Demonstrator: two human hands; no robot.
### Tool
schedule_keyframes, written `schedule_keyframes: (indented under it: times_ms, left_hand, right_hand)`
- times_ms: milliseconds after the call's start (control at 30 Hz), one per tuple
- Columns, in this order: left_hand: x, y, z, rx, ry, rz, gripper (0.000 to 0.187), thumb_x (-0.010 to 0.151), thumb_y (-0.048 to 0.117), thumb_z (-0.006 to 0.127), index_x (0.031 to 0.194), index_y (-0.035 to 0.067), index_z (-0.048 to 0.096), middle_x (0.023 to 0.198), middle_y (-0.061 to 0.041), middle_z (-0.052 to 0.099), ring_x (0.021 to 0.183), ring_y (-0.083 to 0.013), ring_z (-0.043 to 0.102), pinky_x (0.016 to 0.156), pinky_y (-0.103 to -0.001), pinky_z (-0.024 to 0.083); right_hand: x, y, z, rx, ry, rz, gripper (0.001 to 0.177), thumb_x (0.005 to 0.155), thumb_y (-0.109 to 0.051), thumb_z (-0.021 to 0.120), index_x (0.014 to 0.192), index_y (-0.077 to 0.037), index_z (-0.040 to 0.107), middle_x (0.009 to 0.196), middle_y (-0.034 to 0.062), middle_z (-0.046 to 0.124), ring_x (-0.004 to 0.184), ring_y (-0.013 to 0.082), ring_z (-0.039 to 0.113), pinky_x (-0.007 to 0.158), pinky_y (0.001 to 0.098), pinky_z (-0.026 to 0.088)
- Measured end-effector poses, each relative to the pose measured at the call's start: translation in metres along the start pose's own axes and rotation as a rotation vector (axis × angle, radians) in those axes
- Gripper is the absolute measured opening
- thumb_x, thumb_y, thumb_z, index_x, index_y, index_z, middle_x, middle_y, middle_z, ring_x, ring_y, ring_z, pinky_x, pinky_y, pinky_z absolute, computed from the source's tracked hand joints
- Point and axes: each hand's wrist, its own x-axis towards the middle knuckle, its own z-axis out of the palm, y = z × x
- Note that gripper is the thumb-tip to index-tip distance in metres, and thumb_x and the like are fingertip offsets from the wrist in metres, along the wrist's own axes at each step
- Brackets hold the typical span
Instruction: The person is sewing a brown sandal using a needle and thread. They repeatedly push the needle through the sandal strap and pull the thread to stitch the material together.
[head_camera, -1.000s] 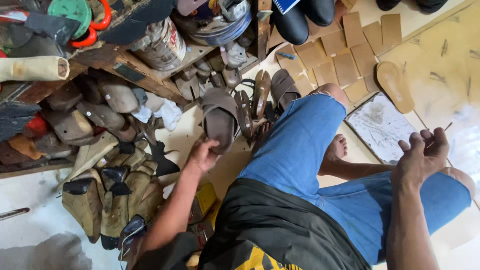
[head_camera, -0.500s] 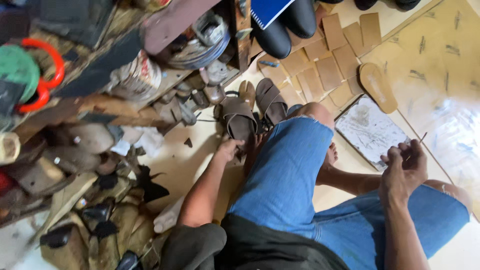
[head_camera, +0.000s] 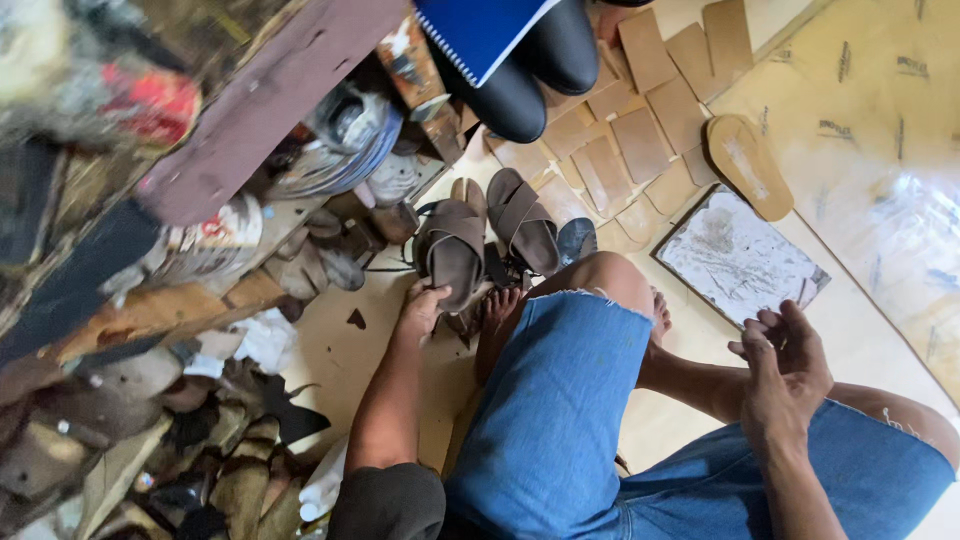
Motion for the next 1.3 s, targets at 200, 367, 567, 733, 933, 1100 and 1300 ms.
schedule_keyframes:
  times_ms: [200,367,567,733,933,1100,1300]
  left_hand:
    - [-0.009,0.016,-0.013,0.305,0.118,0.000,0.046,0.085,0.001,0.074,0.131,0.000,0.075,0.120,-0.012,0.078,0.108,-0.0301,0.073,0.093,-0.037,0.054]
    - [-0.054,0.021,0.006,0.151,0.242,-0.050,0.049,0.089,0.000,0.068,0.137,0.003,0.072,0.125,-0.012,0.074,0.112,-0.0288,0.069,0.090,-0.034,0.056]
    - [-0.057,0.000,0.028,0.506,0.607,0.429,0.018,0.100,0.019,0.073,0.110,0.009,0.084,0.110,-0.011,0.082,0.098,-0.0251,0.077,0.085,-0.036,0.062]
    - [-0.018,0.021,0.106,0.914,0.210,0.633,0.036,0.102,0.036,0.055,0.095,0.020,0.086,0.088,-0.010,0.079,0.080,-0.0307,0.070,0.071,-0.045,0.049]
    - [0.050,0.039,0.183,1.496,0.125,0.585,0.088,0.088,0.046,0.077,0.155,0.002,0.041,0.154,-0.020,0.045,0.144,-0.0398,0.043,0.114,-0.055,0.039]
    - [0.109,0.030,0.202,1.704,0.092,0.473,0.141,0.068,0.050,0.099,0.168,0.001,0.012,0.174,-0.021,0.022,0.161,-0.0388,0.020,0.131,-0.046,0.018]
    - [0.072,0.061,0.214,1.820,0.152,0.346,0.097,0.083,0.020,0.086,0.161,0.007,0.029,0.152,-0.017,0.040,0.139,-0.0373,0.041,0.115,-0.044,0.040]
  right_hand:
    - [0.002,0.003,0.001,0.020,0.003,0.020,0.057,0.106,0.003,0.060,0.159,0.014,0.041,0.126,0.0204,0.059,0.116,0.0233,0.063,0.089,0.0302,0.058]
    - [0.003,-0.016,0.002,0.096,0.008,0.144,0.045,0.114,-0.010,0.052,0.156,0.006,0.049,0.130,0.0134,0.062,0.116,0.0207,0.065,0.087,0.0296,0.058]
    - [0.003,-0.011,-0.006,0.303,0.036,0.207,0.041,0.111,-0.011,0.053,0.149,0.004,0.054,0.123,0.0137,0.064,0.114,0.0235,0.065,0.086,0.0326,0.059]
    - [0.011,-0.019,-0.013,0.399,0.081,0.315,0.041,0.109,-0.009,0.053,0.147,0.004,0.057,0.122,0.0159,0.066,0.111,0.0258,0.066,0.081,0.0339,0.057]
    - [0.018,-0.021,-0.022,0.547,0.094,0.328,0.043,0.109,-0.009,0.051,0.148,0.011,0.056,0.123,0.0255,0.064,0.107,0.0337,0.066,0.080,0.0337,0.059]
    - [0.019,-0.012,-0.025,0.661,0.101,0.319,0.047,0.109,-0.012,0.054,0.147,0.015,0.055,0.118,0.0294,0.065,0.103,0.0355,0.068,0.077,0.0364,0.058]
    - [0.023,-0.032,-0.014,0.531,0.248,0.505,0.032,0.106,0.007,0.051,0.135,0.010,0.064,0.111,0.0255,0.068,0.092,0.0338,0.065,0.072,0.0391,0.053]
